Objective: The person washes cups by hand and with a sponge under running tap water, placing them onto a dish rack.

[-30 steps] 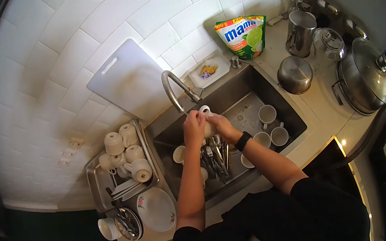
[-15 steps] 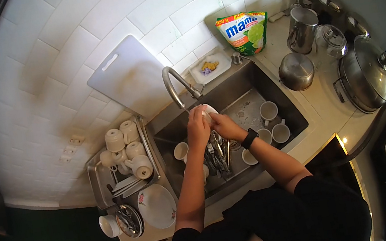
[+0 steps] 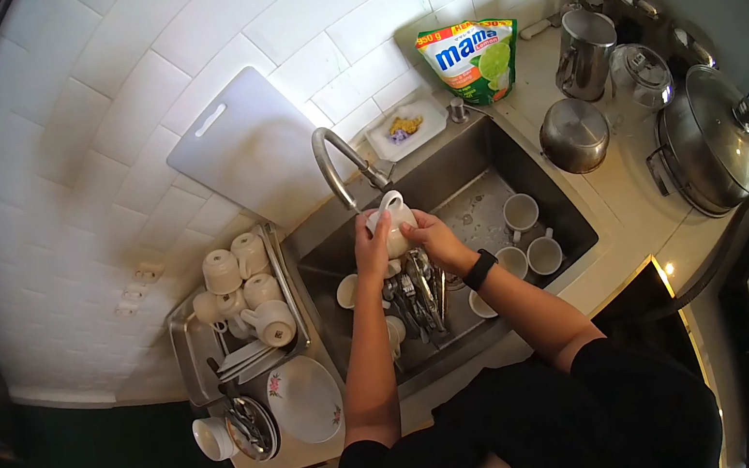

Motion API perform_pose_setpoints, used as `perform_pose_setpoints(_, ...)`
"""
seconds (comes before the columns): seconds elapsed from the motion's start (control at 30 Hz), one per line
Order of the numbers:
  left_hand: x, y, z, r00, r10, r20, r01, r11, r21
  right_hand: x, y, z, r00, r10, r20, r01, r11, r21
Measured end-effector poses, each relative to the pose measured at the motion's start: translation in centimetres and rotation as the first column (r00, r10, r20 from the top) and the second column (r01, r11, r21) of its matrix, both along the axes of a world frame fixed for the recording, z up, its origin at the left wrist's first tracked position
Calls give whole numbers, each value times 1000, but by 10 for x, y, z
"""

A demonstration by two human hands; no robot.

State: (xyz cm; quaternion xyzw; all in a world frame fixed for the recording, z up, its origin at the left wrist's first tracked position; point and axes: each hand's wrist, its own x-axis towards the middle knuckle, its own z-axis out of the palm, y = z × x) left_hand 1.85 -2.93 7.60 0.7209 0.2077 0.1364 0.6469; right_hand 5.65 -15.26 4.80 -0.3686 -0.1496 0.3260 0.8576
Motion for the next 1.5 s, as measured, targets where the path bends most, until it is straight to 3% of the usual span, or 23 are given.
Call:
perform_pose_setpoints(0.07, 3, 1, 3, 988, -63, 139, 21, 958, 285, 1, -1, 1, 1000, 3, -5, -3, 1000, -4)
perform_pose_setpoints(0.17, 5, 4, 6, 993, -97, 64, 51, 855, 516, 1, 1, -4, 1000, -12, 4, 12, 998, -60)
perform_pose_setpoints(0.27, 3, 3, -6, 970, -175, 171, 100, 922, 375, 0, 1, -3, 997, -35, -66, 32, 999, -45)
perform_pose_setpoints(0.33, -5, 5, -14, 943, -216, 254, 215, 976, 32, -1, -4, 4, 981, -4, -193, 14, 999, 50)
perform_pose_setpoints(0.4, -14, 4, -16, 934, -229, 273, 318, 881, -350, 0, -4, 4, 956, 18, -293, 8, 996, 88)
perform_pose_setpoints(0.53, -16, 13, -25, 985, -170, 0, 156, 904, -398, -5, 8, 0, 960, -17, -279, 39, 996, 76)
perform_pose_setpoints(0.57, -14, 12, -25, 987, -160, -18, 134, 879, -458, -5, 10, -2, 998, -38, 43, 46, 979, -199)
perform_pose_setpoints(0.6, -12, 11, -22, 988, -152, -37, 111, 850, -516, -6, 11, 2, 935, 32, 353, 136, 886, -442)
perform_pose_setpoints(0.63, -11, 10, -19, 992, -123, -36, 79, 805, -588, -9, 11, 5, 782, 182, 596, 294, 735, -611)
perform_pose_setpoints(0.67, -9, 8, -17, 995, -96, -37, 49, 753, -656, -13, 12, 8, 722, 39, 690, 401, 789, -465)
perform_pose_setpoints(0.7, -7, 5, -14, 997, -72, -37, 23, 695, -719, -11, 12, 9, 688, 75, 721, 437, 750, -496)
perform_pose_setpoints(0.73, -8, 3, -12, 992, -123, -19, 71, 683, -727, -6, 13, 11, 653, 112, 749, 475, 710, -520)
perform_pose_setpoints(0.77, -7, 2, -18, 999, -19, 33, 36, 728, -684, 0, 14, 13, 618, 149, 772, 512, 669, -539)
perform_pose_setpoints(0.87, -7, -14, -21, 963, 213, 165, -78, 807, -586, 21, 28, 6, 758, 71, 649, 339, 807, -484)
perform_pose_setpoints(0.93, -10, -2, -25, 992, 106, 64, -34, 729, -683, 13, 28, 28, 681, 94, 726, 427, 755, -498)
perform_pose_setpoints(0.97, -12, 8, -28, 999, 48, 19, -19, 684, -729, 10, 30, 37, 639, 111, 761, 469, 728, -500)
perform_pose_setpoints(1.0, -16, 14, -21, 996, -48, 79, 92, 610, -787, 8, 33, 40, 450, 73, 890, 567, 746, -348)
perform_pose_setpoints(1.1, -20, 4, -5, 995, 98, -20, -63, 457, -887, 8, 22, 51, 249, 278, 928, 536, 758, -372)
perform_pose_setpoints(1.2, -31, 19, -13, 932, -152, 328, 336, 28, -942, 30, 19, 46, 37, 281, 959, 332, 901, -277)
perform_pose_setpoints(1.3, -33, 17, -17, 967, -182, 180, 223, 257, -940, 26, 9, 49, 50, 300, 953, 356, 886, -298)
perform_pose_setpoints(1.4, -31, 21, -52, 942, -178, 284, 310, 141, -940, 9, 19, 32, 186, 222, 957, 506, 813, -287)
perform_pose_setpoints(1.5, -28, -25, 0, 994, 93, 54, 19, 341, -940, -6, 12, 46, 158, 344, 926, 569, 734, -370)
